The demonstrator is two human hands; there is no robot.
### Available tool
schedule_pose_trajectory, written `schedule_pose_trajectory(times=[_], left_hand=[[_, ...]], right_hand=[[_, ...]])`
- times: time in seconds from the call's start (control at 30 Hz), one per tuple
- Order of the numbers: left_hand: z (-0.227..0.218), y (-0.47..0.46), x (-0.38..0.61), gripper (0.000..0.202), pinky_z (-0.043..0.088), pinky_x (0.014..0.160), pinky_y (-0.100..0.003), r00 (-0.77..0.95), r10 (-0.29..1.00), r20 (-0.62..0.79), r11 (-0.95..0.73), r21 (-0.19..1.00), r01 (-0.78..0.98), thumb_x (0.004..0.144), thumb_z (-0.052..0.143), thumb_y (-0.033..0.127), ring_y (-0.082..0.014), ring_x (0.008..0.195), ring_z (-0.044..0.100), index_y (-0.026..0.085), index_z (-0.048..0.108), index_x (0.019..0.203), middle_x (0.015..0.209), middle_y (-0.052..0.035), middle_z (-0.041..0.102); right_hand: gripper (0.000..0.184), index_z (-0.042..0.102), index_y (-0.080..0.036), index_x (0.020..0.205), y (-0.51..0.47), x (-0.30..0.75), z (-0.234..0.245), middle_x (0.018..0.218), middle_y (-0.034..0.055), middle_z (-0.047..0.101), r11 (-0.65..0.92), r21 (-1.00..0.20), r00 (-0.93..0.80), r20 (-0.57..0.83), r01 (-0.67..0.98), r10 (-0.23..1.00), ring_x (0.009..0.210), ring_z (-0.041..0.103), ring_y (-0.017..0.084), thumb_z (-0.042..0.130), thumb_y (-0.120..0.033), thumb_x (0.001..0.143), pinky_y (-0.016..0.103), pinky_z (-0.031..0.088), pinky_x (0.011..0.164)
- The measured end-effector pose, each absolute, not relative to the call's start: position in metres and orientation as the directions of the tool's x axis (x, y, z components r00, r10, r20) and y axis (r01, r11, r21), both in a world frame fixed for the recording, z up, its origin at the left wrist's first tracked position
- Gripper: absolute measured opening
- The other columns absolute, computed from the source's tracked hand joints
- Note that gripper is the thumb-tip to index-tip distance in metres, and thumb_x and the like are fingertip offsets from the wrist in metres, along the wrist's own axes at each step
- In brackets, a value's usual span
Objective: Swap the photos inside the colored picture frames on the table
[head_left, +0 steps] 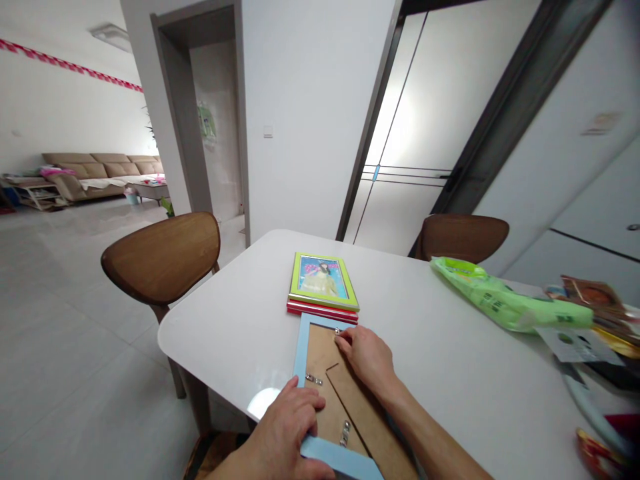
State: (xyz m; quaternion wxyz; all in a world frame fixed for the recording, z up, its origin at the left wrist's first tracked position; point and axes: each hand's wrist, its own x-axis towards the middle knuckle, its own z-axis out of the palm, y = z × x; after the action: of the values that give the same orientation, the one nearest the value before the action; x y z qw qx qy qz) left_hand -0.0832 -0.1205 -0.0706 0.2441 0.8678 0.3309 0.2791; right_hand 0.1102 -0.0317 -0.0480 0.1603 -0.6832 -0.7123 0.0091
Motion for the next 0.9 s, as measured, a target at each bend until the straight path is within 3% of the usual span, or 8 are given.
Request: schedule_pose_trajectory(times=[0.2, 0.47, 0.6, 0.77, 0.9], left_hand=[[-0.073, -0.121, -0.082, 0.038, 0.017, 0.1, -0.043, 0.613, 0.725, 0.313, -0.644, 0.624, 0.443, 0.054, 0.073, 0.04, -0.0223, 0.106, 0.046, 0.02, 0.047, 0.073, 0.105, -0.0072, 0.056], [-0.065, -0.123, -0.08, 0.039, 0.018, 0.099, -0.045, 0.619, 0.742, 0.257, -0.62, 0.613, 0.489, 0.05, 0.075, 0.029, -0.0238, 0.106, 0.046, 0.019, 0.046, 0.073, 0.108, -0.0087, 0.054], [-0.069, -0.123, -0.079, 0.038, 0.022, 0.098, -0.046, 0.62, 0.712, 0.331, -0.68, 0.544, 0.491, 0.053, 0.073, 0.038, -0.0239, 0.102, 0.049, 0.019, 0.047, 0.074, 0.105, -0.0087, 0.056], [-0.078, -0.125, -0.076, 0.032, 0.028, 0.094, -0.05, 0.689, 0.598, 0.408, -0.8, 0.345, 0.49, 0.071, 0.056, 0.048, -0.0285, 0.106, 0.047, 0.019, 0.047, 0.083, 0.111, -0.0134, 0.054], [-0.072, -0.125, -0.076, 0.026, 0.024, 0.097, -0.049, 0.682, 0.602, 0.414, -0.796, 0.371, 0.478, 0.076, 0.051, 0.045, -0.0255, 0.104, 0.049, 0.021, 0.045, 0.085, 0.106, -0.0105, 0.057]], right_hand=[[0.025, 0.059, -0.02, 0.068, -0.021, 0.098, -0.051, 0.077, 0.0051, 0.063, 0.012, -0.24, 0.035, 0.19, 0.971, 0.981, 0.07, 0.055, 0.016, 0.041, -0.034, 0.077, 0.024, 0.031, 0.054], [0.014, 0.059, -0.02, 0.066, -0.009, 0.098, -0.053, 0.07, 0.0037, 0.064, -0.119, -0.337, 0.173, 0.133, 0.934, 0.976, 0.065, 0.056, 0.016, 0.048, -0.027, 0.07, 0.024, 0.029, 0.051], [0.018, 0.057, -0.019, 0.06, -0.012, 0.099, -0.049, 0.063, 0.0035, 0.062, -0.096, -0.439, 0.178, 0.15, 0.893, 0.973, 0.062, 0.055, 0.016, 0.049, -0.032, 0.069, 0.024, 0.031, 0.051], [0.028, 0.057, -0.02, 0.067, -0.032, 0.127, -0.039, 0.07, 0.0029, 0.063, 0.008, -0.611, 0.16, 0.22, 0.792, 0.962, 0.065, 0.055, 0.015, 0.04, -0.04, 0.075, 0.025, 0.037, 0.061], [0.033, 0.058, -0.016, 0.084, -0.064, 0.16, -0.039, 0.081, 0.0061, 0.064, -0.038, -0.735, 0.273, 0.204, 0.678, 0.94, 0.07, 0.058, 0.018, 0.037, -0.04, 0.075, 0.028, 0.043, 0.064]])
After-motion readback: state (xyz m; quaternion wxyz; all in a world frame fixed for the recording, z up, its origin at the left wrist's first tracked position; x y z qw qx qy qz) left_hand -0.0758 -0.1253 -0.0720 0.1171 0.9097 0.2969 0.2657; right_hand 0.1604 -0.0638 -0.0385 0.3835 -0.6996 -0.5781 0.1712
